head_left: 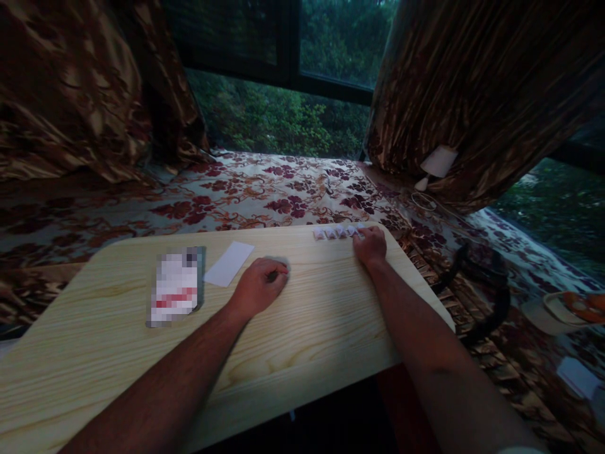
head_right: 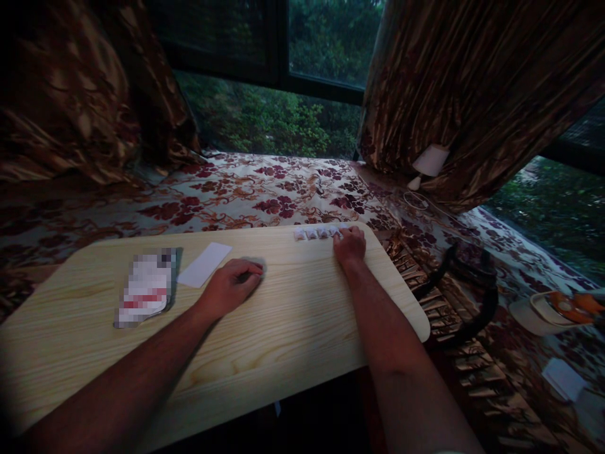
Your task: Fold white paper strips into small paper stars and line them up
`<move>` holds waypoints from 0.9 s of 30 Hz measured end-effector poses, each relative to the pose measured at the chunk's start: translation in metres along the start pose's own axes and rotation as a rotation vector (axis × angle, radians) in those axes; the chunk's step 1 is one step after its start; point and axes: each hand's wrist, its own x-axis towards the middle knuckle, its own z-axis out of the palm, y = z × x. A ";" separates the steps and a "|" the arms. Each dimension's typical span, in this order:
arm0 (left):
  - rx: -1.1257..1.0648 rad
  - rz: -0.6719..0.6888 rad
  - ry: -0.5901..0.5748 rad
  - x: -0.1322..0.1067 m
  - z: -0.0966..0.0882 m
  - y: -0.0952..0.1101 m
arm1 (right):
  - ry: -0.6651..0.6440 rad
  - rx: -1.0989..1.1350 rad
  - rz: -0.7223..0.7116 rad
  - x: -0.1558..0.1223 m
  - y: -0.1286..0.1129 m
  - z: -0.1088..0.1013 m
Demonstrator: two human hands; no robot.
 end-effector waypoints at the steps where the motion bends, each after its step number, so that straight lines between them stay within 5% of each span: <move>1: 0.001 -0.002 -0.005 0.000 0.000 0.000 | 0.001 -0.003 0.001 0.001 0.000 0.001; 27: -0.003 -0.018 0.005 0.001 -0.001 0.002 | 0.029 -0.041 0.061 0.005 -0.001 0.001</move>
